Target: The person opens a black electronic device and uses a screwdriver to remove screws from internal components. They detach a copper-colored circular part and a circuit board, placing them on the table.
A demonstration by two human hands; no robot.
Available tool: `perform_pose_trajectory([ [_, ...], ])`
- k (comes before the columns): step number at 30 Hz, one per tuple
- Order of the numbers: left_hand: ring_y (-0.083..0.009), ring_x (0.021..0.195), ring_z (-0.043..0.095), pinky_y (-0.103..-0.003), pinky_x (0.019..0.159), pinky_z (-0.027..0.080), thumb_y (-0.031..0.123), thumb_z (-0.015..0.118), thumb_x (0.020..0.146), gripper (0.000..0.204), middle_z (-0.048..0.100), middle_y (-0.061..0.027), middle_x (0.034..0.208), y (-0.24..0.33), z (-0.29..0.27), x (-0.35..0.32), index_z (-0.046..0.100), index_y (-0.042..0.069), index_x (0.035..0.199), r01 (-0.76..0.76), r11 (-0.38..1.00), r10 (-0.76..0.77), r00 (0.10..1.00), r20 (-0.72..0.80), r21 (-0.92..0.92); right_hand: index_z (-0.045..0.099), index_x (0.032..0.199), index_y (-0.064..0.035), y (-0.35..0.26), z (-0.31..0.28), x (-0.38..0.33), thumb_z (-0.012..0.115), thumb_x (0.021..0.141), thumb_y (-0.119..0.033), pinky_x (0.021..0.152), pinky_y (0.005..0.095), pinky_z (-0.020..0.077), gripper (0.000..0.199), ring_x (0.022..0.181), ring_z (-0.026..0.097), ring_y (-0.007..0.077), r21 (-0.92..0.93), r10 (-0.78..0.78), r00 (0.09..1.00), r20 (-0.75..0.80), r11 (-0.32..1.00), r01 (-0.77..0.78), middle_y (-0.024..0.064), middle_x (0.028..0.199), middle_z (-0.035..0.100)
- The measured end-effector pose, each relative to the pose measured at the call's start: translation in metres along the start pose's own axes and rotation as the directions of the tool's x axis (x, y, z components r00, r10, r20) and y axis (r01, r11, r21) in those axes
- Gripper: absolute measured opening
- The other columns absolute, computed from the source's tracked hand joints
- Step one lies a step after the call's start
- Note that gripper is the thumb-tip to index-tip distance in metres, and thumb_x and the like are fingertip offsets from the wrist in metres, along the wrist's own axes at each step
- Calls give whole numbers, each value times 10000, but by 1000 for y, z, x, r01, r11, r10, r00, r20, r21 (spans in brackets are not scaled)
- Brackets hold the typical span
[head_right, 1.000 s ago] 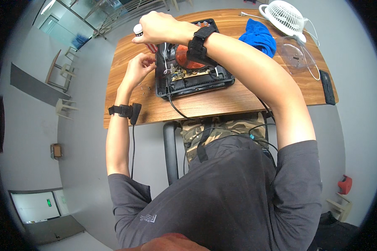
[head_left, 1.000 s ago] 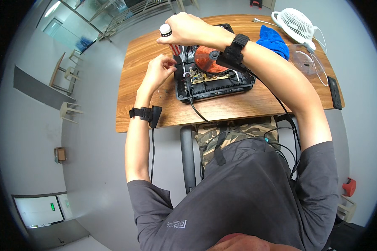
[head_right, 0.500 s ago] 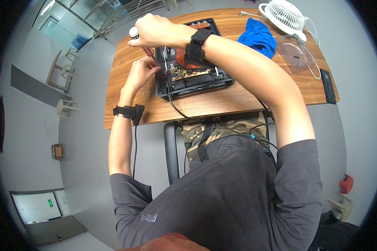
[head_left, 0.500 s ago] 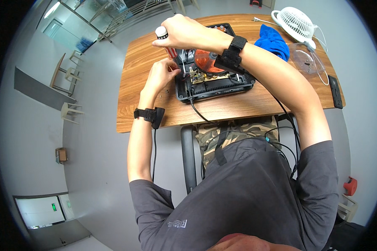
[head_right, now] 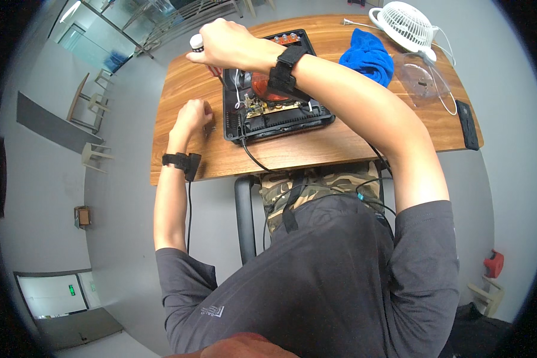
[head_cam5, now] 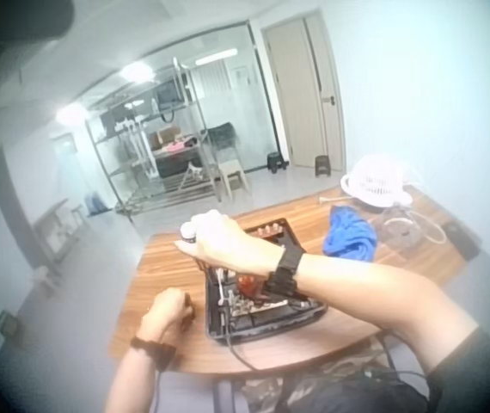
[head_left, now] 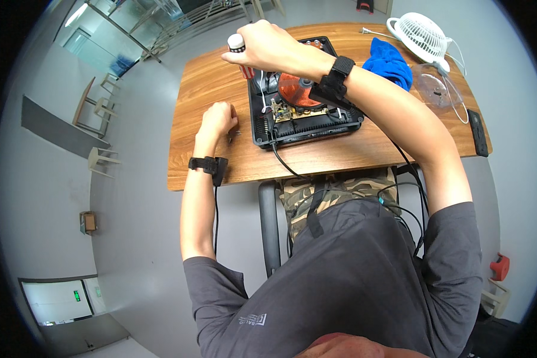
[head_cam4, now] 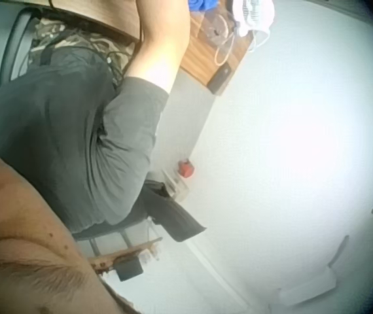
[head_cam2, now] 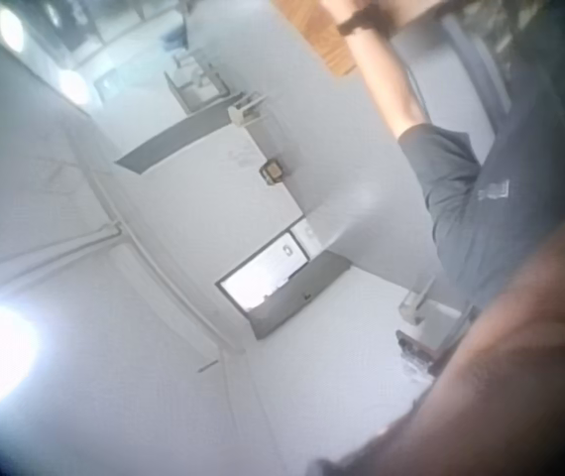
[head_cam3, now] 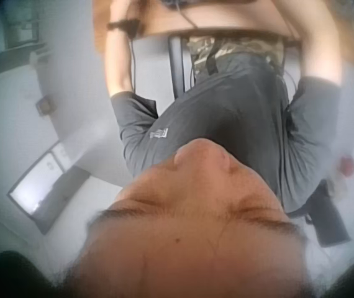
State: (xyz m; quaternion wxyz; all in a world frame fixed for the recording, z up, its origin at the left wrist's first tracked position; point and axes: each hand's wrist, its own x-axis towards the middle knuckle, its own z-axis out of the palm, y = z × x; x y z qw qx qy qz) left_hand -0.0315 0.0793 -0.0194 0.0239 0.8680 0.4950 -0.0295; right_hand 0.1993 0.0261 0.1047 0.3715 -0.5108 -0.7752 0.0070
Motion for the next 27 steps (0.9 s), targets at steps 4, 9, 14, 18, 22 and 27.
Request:
perform_pose_trajectory([
  [4, -377, 904, 700, -452, 817, 559, 144, 743, 810, 143, 726, -203, 906, -3, 18, -3, 756, 38, 905, -66, 997, 69, 995, -69, 42, 714, 886, 13, 5, 4, -7, 718, 872, -470, 720, 450, 583, 483, 764, 717, 388, -18, 11, 1000, 27, 1000, -11, 225, 779, 711],
  [9, -389, 917, 692, -465, 817, 553, 172, 753, 831, 178, 715, -229, 919, -2, 17, 0, 752, 27, 935, -24, 1000, 24, 999, -43, -3, 708, 851, 22, 3, 7, -16, 735, 869, -450, 694, 445, 582, 474, 729, 713, 391, 11, 8, 998, 69, 1000, -9, 231, 726, 696],
  [14, -376, 900, 696, -458, 815, 553, 169, 751, 831, 171, 724, -209, 900, -5, 16, -4, 755, 34, 936, -14, 999, 13, 999, -46, -29, 698, 820, 29, -2, 8, -20, 740, 869, -446, 668, 440, 575, 479, 699, 706, 387, 40, -8, 993, 115, 999, 3, 227, 706, 688],
  [18, -358, 906, 700, -444, 821, 554, 148, 735, 838, 141, 726, -192, 938, -6, 5, -10, 754, 42, 930, -13, 995, 5, 996, -83, -94, 698, 819, 28, -3, 2, -28, 744, 866, -453, 660, 436, 571, 485, 687, 702, 385, 17, -17, 997, 80, 1000, 16, 228, 700, 684],
  [22, -307, 879, 697, -405, 817, 556, 109, 702, 872, 162, 702, -163, 994, -2, -11, -17, 733, 28, 1010, -121, 971, 55, 954, -295, -208, 704, 828, 23, -2, 1, -32, 750, 858, -452, 658, 433, 571, 479, 688, 701, 385, 61, -39, 996, 77, 998, 34, 223, 706, 687],
  [27, -161, 724, 636, -317, 715, 536, 79, 686, 890, 182, 682, -95, 905, 40, -45, -33, 697, -7, 1050, -309, 774, 112, 926, -361, -553, 714, 864, 7, 0, 6, -34, 740, 860, -445, 669, 435, 574, 453, 694, 704, 379, 88, -44, 994, 97, 996, 35, 208, 718, 696],
])
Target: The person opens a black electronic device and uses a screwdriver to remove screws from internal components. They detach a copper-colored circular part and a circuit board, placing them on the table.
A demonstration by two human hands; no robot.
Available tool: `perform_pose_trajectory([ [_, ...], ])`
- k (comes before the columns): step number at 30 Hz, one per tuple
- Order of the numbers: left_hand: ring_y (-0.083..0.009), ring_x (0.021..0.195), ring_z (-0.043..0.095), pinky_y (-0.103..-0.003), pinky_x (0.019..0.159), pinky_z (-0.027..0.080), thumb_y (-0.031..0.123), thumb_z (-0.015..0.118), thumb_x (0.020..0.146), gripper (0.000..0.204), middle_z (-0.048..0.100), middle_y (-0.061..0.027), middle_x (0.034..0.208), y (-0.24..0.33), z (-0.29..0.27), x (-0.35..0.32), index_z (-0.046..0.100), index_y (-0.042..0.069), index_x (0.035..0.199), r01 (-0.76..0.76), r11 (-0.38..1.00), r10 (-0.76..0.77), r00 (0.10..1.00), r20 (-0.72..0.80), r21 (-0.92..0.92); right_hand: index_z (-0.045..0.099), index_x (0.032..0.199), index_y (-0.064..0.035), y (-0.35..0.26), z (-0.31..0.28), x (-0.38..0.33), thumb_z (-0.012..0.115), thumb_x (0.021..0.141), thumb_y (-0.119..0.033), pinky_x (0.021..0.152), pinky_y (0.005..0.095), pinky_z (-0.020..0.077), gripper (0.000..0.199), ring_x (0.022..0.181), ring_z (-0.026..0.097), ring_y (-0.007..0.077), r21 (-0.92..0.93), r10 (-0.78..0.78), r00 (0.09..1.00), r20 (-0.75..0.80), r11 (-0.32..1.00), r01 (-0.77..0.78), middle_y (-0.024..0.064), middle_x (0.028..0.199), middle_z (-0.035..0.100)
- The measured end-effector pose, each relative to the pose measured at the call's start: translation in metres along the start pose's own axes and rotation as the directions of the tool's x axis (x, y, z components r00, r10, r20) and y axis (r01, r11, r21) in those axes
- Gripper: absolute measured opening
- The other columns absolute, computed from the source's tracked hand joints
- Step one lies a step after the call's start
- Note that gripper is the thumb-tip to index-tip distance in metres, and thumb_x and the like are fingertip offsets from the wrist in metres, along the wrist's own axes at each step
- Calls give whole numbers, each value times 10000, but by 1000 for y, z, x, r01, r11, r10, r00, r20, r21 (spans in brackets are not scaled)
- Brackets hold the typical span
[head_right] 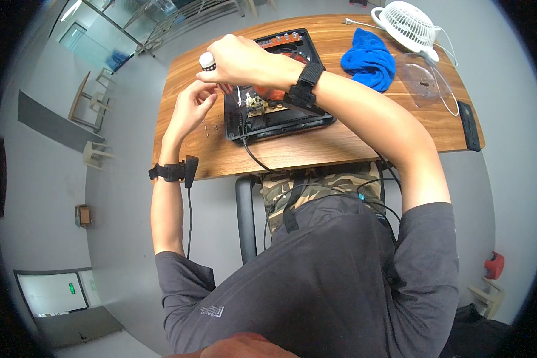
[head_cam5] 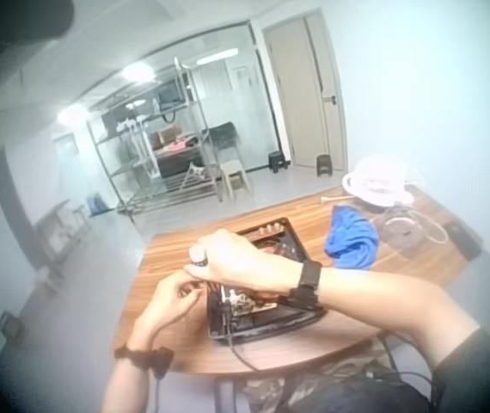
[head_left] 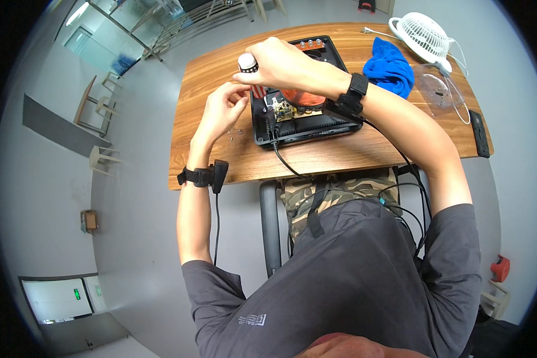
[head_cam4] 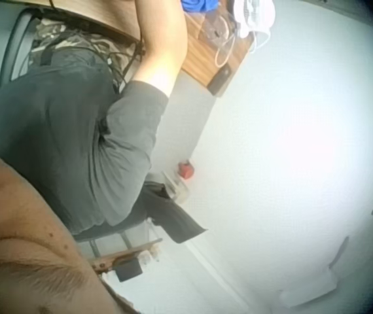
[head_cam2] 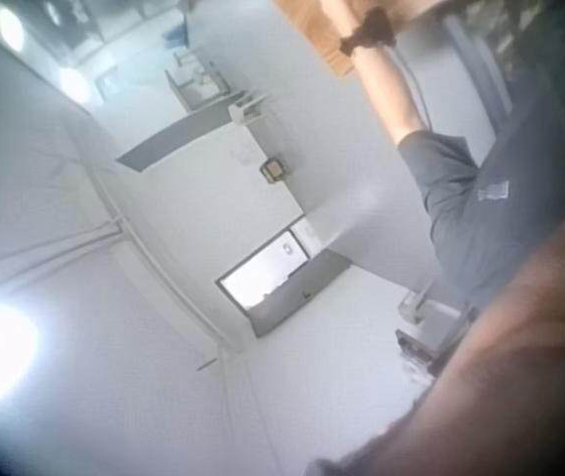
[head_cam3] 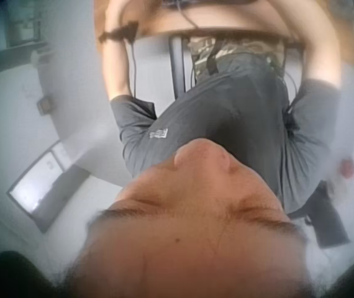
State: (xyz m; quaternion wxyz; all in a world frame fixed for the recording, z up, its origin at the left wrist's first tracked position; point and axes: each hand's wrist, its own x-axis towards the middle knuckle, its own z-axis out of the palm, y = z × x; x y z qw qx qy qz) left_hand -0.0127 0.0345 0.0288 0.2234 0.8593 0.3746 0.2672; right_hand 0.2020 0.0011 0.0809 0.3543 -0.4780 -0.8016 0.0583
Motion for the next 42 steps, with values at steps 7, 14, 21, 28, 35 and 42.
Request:
perform_pose_trajectory([
  [7, -64, 740, 573, -250, 664, 460, 136, 726, 878, 176, 727, -15, 923, 8, 16, 2, 703, 36, 1021, -29, 994, 32, 999, 28, -105, 711, 895, -2, -4, 3, -9, 722, 867, -456, 685, 434, 574, 455, 722, 706, 379, -31, 28, 998, 64, 999, -26, 206, 746, 702],
  [14, -128, 754, 652, -306, 713, 512, 148, 742, 873, 183, 746, -76, 881, 21, 21, 0, 734, 10, 993, -12, 999, 15, 998, 65, -43, 697, 885, 18, 5, 15, -13, 704, 872, -481, 709, 442, 574, 499, 733, 707, 373, -79, -2, 998, 64, 997, 7, 206, 760, 700],
  [21, -145, 818, 686, -328, 757, 531, 138, 732, 885, 179, 754, -98, 879, 18, 24, 0, 732, -19, 971, 18, 1000, -19, 995, 94, 15, 708, 846, 31, 8, 19, -14, 700, 863, -443, 690, 435, 580, 474, 712, 711, 360, 2, 31, 993, 117, 1000, -31, 217, 706, 685],
  [28, -149, 832, 689, -322, 775, 530, 126, 718, 898, 166, 754, -94, 882, 15, 25, 0, 733, -18, 978, 3, 1000, -2, 996, 89, -21, 688, 805, 63, 4, 15, -17, 714, 844, -438, 677, 451, 571, 504, 695, 696, 386, 12, 5, 997, 72, 1000, -6, 240, 704, 670],
  [35, -166, 857, 707, -334, 793, 536, 124, 708, 898, 174, 760, -116, 896, 18, 24, 0, 737, -24, 985, 29, 999, -32, 993, 112, 31, 681, 789, 67, 6, 16, -19, 716, 843, -427, 691, 457, 568, 498, 711, 694, 400, 32, 21, 995, 98, 999, -25, 253, 715, 670],
  [42, -175, 831, 711, -337, 771, 537, 142, 714, 899, 194, 761, -121, 882, 23, 23, 3, 742, -26, 992, 13, 998, -21, 991, 132, 60, 680, 822, 65, 10, 17, -20, 719, 842, -409, 696, 461, 573, 476, 709, 698, 404, 40, 38, 997, 64, 998, -41, 253, 713, 674],
])
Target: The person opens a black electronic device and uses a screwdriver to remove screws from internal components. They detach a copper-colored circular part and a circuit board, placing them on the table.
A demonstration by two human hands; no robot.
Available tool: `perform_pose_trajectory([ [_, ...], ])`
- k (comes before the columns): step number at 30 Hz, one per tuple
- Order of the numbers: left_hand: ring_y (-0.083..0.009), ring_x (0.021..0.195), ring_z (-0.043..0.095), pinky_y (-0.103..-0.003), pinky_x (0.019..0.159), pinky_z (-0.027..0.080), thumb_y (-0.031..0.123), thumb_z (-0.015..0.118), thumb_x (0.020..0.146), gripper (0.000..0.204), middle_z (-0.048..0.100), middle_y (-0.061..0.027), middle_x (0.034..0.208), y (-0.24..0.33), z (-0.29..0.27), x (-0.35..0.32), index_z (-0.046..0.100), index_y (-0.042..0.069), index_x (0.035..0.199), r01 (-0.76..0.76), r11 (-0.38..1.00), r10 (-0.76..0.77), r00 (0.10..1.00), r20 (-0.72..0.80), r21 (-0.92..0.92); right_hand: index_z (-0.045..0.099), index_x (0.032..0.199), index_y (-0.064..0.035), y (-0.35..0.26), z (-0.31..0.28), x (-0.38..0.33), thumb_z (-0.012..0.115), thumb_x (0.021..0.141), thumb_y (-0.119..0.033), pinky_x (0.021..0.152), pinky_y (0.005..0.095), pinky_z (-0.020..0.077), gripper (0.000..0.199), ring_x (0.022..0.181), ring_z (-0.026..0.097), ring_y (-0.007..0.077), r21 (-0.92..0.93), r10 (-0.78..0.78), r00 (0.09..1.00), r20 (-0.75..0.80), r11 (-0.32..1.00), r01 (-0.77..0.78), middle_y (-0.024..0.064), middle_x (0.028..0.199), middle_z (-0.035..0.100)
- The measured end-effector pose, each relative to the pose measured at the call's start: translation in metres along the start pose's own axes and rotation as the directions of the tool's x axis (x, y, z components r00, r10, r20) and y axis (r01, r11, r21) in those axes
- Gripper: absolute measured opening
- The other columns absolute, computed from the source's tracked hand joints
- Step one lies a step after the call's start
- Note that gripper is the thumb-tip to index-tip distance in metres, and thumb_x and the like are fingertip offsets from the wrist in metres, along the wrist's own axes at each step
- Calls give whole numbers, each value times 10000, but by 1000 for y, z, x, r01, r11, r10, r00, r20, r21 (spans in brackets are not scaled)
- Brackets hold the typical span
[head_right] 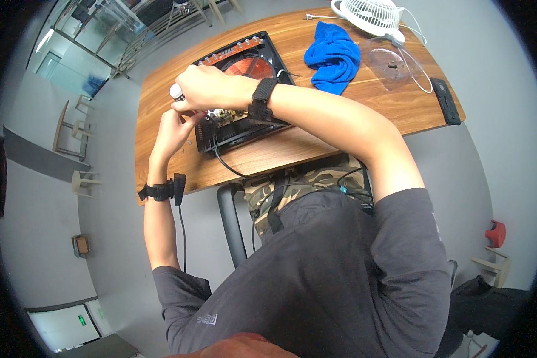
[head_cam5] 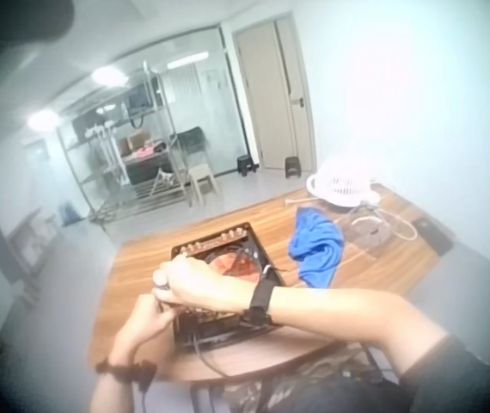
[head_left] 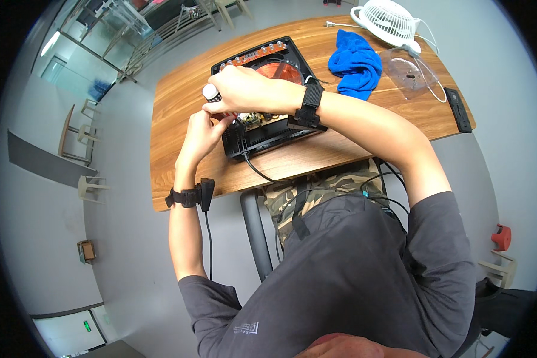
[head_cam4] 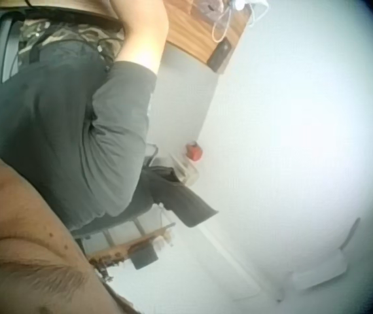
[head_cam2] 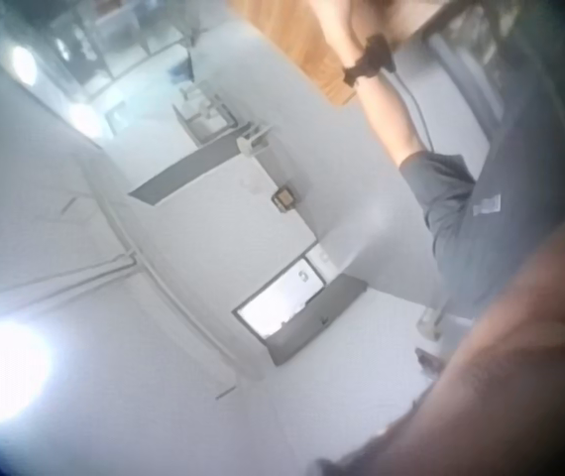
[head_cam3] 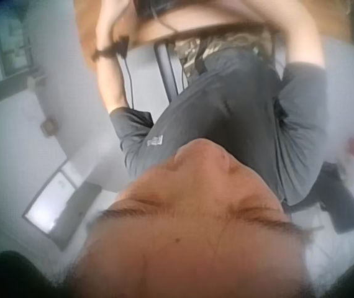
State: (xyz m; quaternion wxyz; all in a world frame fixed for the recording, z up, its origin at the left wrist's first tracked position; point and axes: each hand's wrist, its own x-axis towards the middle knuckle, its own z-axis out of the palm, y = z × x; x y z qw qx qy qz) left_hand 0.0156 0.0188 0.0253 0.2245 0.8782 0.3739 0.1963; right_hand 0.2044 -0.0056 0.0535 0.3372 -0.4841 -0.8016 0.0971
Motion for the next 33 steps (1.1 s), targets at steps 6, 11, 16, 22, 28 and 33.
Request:
perform_pose_trajectory([
  [6, -190, 762, 703, -347, 702, 529, 174, 753, 880, 238, 743, -158, 844, 4, 0, -4, 724, -47, 966, -9, 999, 10, 999, -38, 32, 670, 953, 21, -1, 4, 0, 695, 860, -407, 676, 455, 578, 439, 745, 708, 388, -47, 0, 1000, 8, 999, 1, 234, 768, 697],
  [11, -224, 723, 705, -353, 683, 533, 188, 777, 855, 272, 724, -168, 795, 0, 6, 2, 707, -57, 950, 19, 992, -7, 995, -95, 123, 649, 1024, 1, -8, 0, -2, 671, 878, -430, 706, 454, 578, 456, 779, 711, 378, -251, -50, 997, -57, 967, 34, 233, 810, 704],
  [16, -239, 761, 725, -367, 693, 544, 208, 799, 833, 298, 735, -172, 810, 19, 4, 2, 711, -55, 943, 46, 996, -39, 996, -81, 74, 701, 892, 32, -13, -8, 1, 658, 884, -447, 672, 439, 581, 481, 743, 708, 379, -288, -54, 998, -24, 956, 44, 229, 761, 695],
  [22, -223, 771, 735, -350, 709, 552, 240, 819, 815, 326, 750, -153, 827, 24, 8, 4, 726, -46, 942, 36, 997, -27, 992, -126, 67, 706, 788, 48, -17, -11, 5, 618, 867, -317, 643, 433, 581, 383, 657, 700, 374, -311, 19, 1000, 24, 950, -11, 229, 697, 683],
  [28, -187, 765, 733, -334, 726, 557, 234, 804, 832, 324, 760, -142, 842, 28, 7, 7, 729, -36, 996, 96, 994, -92, 993, -79, 46, 755, 852, 3, -15, -14, 11, 662, 840, -336, 734, 456, 576, 352, 785, 729, 364, -328, 78, 992, 98, 944, -42, 197, 795, 733],
  [33, -158, 841, 725, -321, 789, 562, 193, 747, 886, 275, 772, -109, 899, 1, 2, 4, 727, -32, 1044, 13, 971, -21, 999, -31, -238, 670, 1058, -5, -15, -18, 9, 585, 901, -336, 777, 476, 577, 376, 866, 715, 386, -261, 42, 983, 180, 965, 7, 225, 919, 723],
])
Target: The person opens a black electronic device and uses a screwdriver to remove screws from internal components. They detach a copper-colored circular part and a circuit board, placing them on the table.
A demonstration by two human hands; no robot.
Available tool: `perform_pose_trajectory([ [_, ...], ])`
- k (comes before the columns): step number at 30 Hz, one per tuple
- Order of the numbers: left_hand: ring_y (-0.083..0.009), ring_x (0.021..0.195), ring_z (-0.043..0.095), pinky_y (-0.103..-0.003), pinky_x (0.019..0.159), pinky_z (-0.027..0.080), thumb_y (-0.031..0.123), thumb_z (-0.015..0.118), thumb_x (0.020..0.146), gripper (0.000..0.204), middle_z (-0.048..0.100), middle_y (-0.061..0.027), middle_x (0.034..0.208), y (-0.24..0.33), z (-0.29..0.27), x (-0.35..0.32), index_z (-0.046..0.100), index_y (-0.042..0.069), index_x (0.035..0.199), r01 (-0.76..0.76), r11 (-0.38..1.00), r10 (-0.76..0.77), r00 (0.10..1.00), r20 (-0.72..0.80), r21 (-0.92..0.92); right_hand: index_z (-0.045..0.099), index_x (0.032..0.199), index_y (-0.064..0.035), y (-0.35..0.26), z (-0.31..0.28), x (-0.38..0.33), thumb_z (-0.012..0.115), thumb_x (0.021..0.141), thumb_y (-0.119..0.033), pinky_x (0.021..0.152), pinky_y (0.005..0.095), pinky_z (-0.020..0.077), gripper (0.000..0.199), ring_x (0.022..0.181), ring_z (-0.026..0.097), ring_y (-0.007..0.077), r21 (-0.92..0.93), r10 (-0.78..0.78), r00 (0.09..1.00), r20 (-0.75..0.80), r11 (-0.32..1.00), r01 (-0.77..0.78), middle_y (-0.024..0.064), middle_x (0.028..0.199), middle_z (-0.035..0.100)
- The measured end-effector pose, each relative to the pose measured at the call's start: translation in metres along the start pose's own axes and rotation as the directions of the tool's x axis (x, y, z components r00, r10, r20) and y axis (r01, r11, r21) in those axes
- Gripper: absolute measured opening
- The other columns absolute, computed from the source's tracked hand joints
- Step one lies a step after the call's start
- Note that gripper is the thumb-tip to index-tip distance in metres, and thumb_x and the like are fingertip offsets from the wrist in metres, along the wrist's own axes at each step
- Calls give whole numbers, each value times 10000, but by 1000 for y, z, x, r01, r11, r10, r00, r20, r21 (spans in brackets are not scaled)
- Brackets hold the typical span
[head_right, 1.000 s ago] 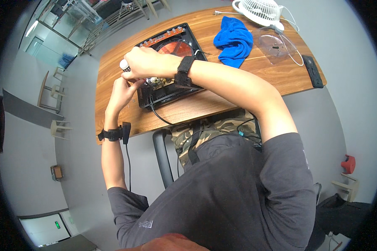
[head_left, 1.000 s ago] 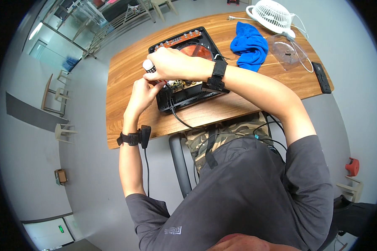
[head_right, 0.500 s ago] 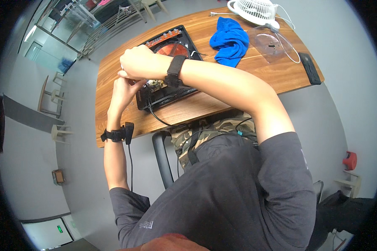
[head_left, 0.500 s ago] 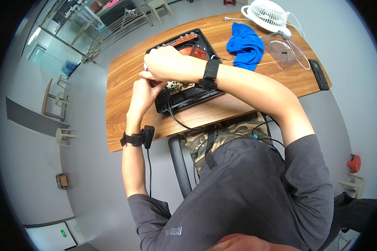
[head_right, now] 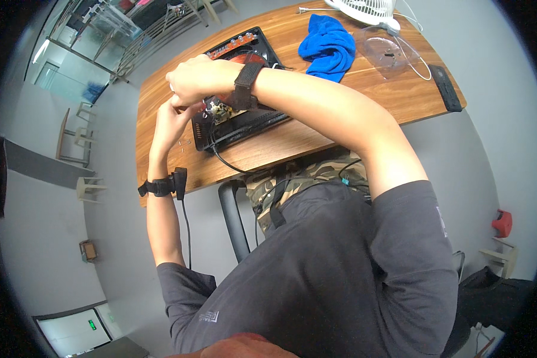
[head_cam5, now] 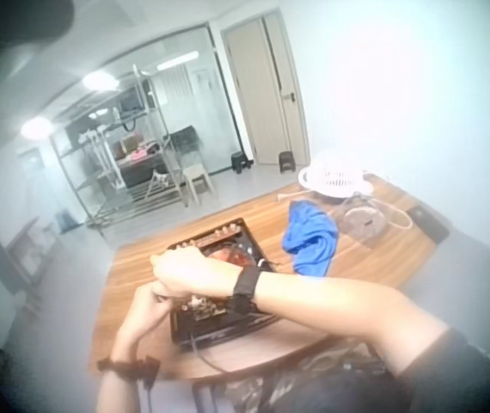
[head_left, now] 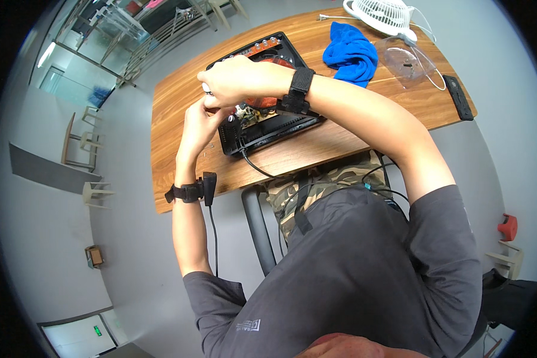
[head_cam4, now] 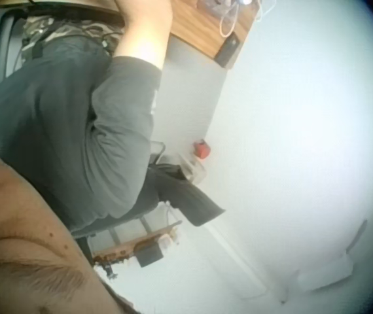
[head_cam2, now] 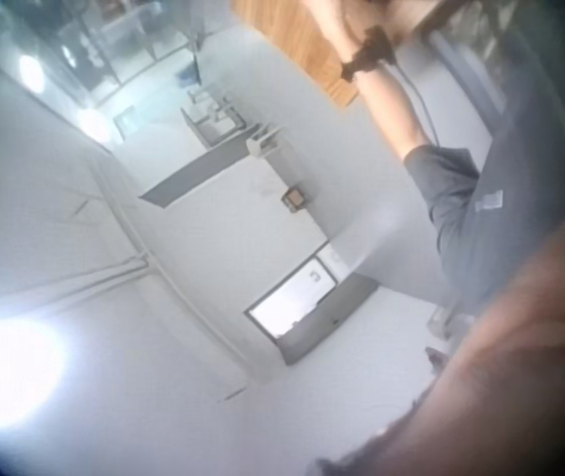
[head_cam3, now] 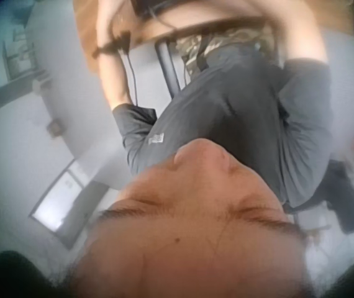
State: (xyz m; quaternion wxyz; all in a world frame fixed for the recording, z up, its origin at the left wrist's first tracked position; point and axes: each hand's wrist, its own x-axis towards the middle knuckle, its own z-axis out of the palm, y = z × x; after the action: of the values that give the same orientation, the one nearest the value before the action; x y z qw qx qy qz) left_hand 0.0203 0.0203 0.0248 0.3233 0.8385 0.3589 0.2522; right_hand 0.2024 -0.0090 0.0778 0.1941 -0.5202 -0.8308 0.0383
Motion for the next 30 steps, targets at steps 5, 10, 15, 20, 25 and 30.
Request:
perform_pose_trajectory([
  [5, -154, 872, 723, -309, 810, 556, 161, 739, 879, 242, 773, -104, 909, 13, 1, 5, 733, -31, 1027, 19, 997, -19, 1000, 0, 69, 672, 1136, -29, -2, -8, -2, 587, 890, -342, 806, 474, 565, 407, 919, 710, 384, -8, 26, 998, 53, 1000, -26, 218, 978, 729],
  [10, -139, 849, 719, -304, 779, 547, 182, 777, 843, 255, 771, -101, 890, 10, 7, 6, 744, -12, 1006, 61, 987, -46, 994, -101, 147, 683, 1105, -25, -8, -12, 2, 581, 910, -339, 761, 475, 577, 384, 846, 720, 376, -93, 2, 998, 68, 996, 5, 227, 907, 729],
  [15, -122, 815, 703, -306, 740, 530, 242, 825, 801, 319, 769, -87, 881, 17, 10, 7, 741, 6, 999, 165, 971, -142, 980, -141, 170, 706, 1010, -10, -4, -7, 7, 642, 885, -334, 681, 445, 588, 353, 749, 723, 356, -178, -63, 998, 31, 982, 67, 196, 802, 727],
  [20, -109, 823, 688, -299, 733, 528, 234, 810, 825, 315, 755, -94, 876, 16, 14, 5, 728, -6, 1013, 138, 961, -111, 986, -122, 241, 689, 996, -14, 3, 6, 10, 652, 887, -323, 674, 454, 585, 329, 752, 723, 351, -179, -71, 996, -49, 982, 61, 191, 800, 727],
  [25, -117, 849, 680, -288, 795, 535, 142, 728, 900, 199, 751, -94, 893, -10, 3, 1, 722, -28, 1003, 49, 984, -46, 999, 21, -172, 764, 921, -34, -3, 0, 1, 667, 883, -289, 761, 440, 568, 275, 884, 733, 291, -96, -52, 998, -44, 994, 47, 143, 890, 755],
  [30, -117, 866, 680, -280, 807, 532, 87, 709, 903, 154, 753, -77, 933, -3, -2, 3, 722, -33, 997, 38, 997, -35, 998, 47, -67, 768, 929, -44, -9, -6, 3, 655, 905, -359, 759, 438, 567, 335, 880, 730, 302, -159, -25, 998, 60, 987, 35, 140, 875, 749],
])
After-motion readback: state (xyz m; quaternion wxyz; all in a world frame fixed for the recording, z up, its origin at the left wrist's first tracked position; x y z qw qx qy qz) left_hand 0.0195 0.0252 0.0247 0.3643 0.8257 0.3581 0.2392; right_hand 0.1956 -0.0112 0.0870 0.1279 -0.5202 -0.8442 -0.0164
